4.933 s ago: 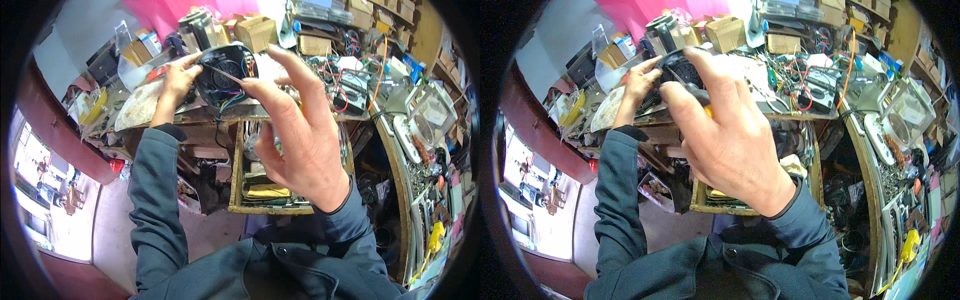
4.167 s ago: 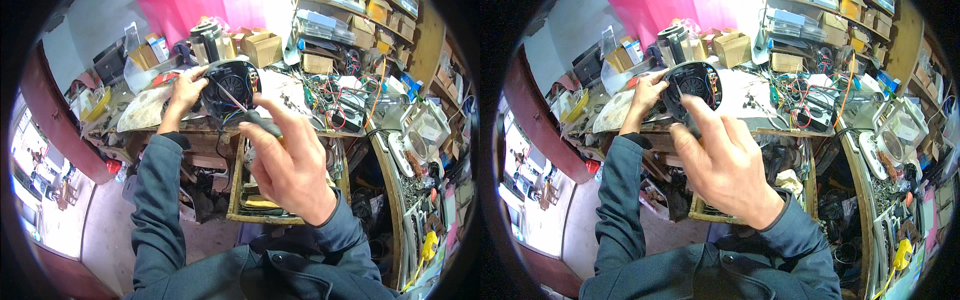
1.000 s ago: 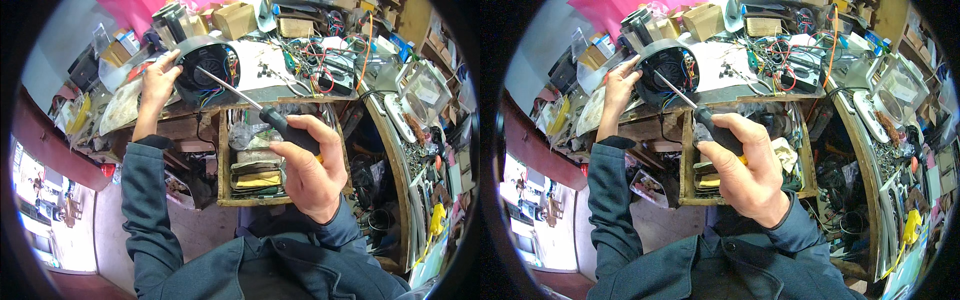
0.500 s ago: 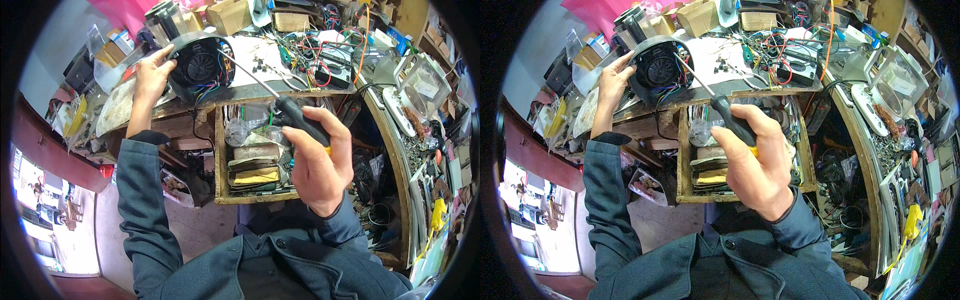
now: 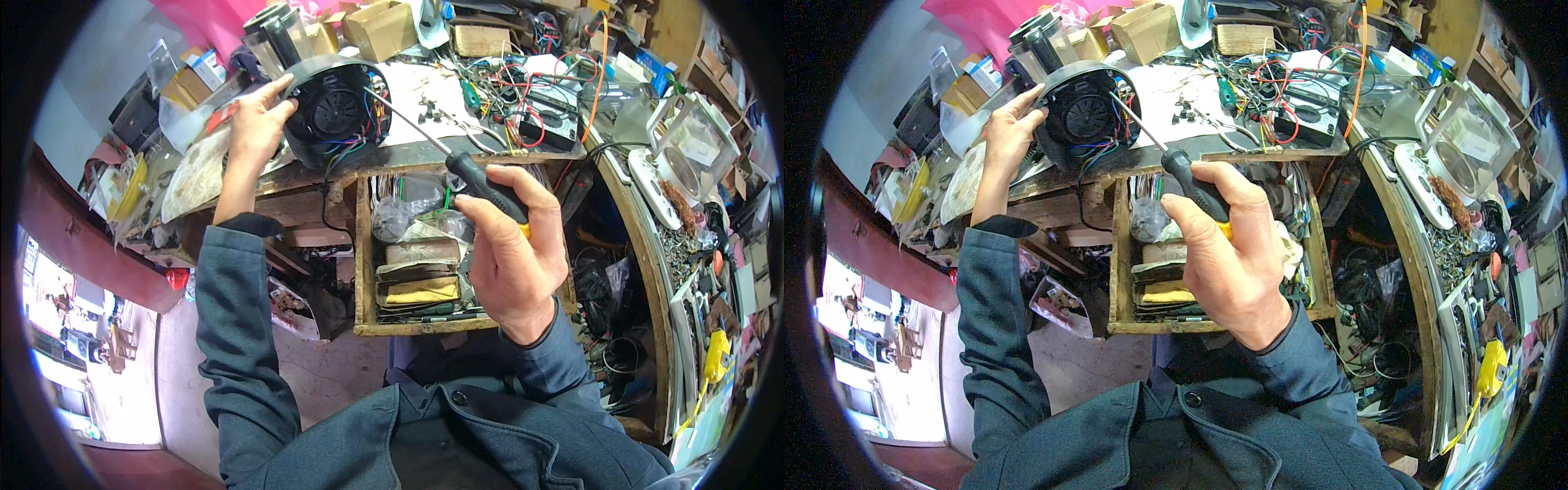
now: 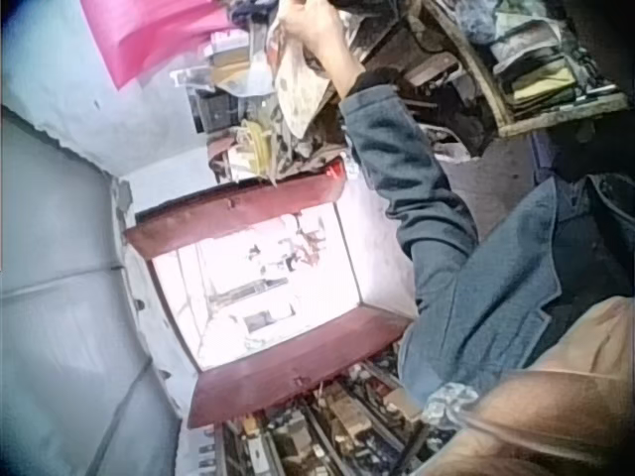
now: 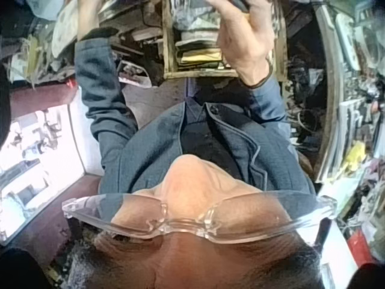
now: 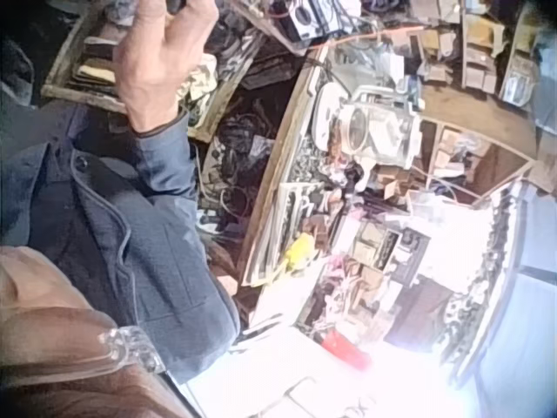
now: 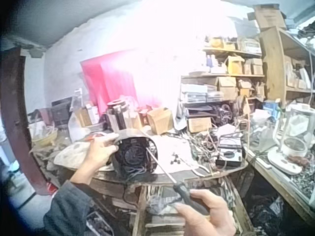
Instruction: The person uses a screwdriver to remove screws from a small grey electronic device, opens the casing, and manipulates internal components and wires. They repeatedly insert and remove the screwdriver while adjusting parts inside the device.
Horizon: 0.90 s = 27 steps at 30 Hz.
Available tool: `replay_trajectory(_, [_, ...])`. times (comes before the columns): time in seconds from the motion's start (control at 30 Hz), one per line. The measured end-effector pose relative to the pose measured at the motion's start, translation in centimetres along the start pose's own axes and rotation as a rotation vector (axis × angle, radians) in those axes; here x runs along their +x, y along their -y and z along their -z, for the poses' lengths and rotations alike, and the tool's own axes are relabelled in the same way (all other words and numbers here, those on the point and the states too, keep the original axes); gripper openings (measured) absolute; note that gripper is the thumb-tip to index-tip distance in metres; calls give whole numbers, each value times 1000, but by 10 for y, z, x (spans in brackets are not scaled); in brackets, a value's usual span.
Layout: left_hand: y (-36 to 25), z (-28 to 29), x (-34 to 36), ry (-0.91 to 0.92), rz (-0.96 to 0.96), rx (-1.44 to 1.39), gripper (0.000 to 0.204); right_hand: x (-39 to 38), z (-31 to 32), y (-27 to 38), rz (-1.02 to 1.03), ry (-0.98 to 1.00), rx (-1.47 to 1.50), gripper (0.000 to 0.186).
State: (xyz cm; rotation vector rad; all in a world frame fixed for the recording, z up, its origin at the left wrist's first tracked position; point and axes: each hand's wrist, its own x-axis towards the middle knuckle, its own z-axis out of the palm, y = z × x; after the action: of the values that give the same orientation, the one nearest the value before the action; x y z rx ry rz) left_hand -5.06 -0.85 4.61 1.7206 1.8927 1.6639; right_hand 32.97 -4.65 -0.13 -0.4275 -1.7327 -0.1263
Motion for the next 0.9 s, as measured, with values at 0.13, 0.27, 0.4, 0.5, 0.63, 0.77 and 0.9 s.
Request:
replay_trajectory(0.13, [11,3,4,-18,-16,34,50,2,1,0,-6,7,2,35])
replay_trajectory(0.27, [17,3,5,-28,-41,67,50,2,0,1,19,10,28,30])
replay_trajectory(0.4, [21,4,4,-39,-63,157,51,4,1,-8,54,39,69,39])
replay_trajectory(0.5, [8,4,-3,-24,-84,259,51,17,12,-10,-93,101,55,36])
replay_trajectory(0.63, [-9,-2,-14,-32,-121,360,55,32,33,-20,-558,301,293,37])
replay_trajectory(0.77, [-31,-13,-24,-69,-71,374,56,44,40,-44,-1132,462,1007,51])
replay_trajectory(0.9, [-18,-9,-23,-110,-158,371,54,59,41,-51,-1329,667,1100,51])
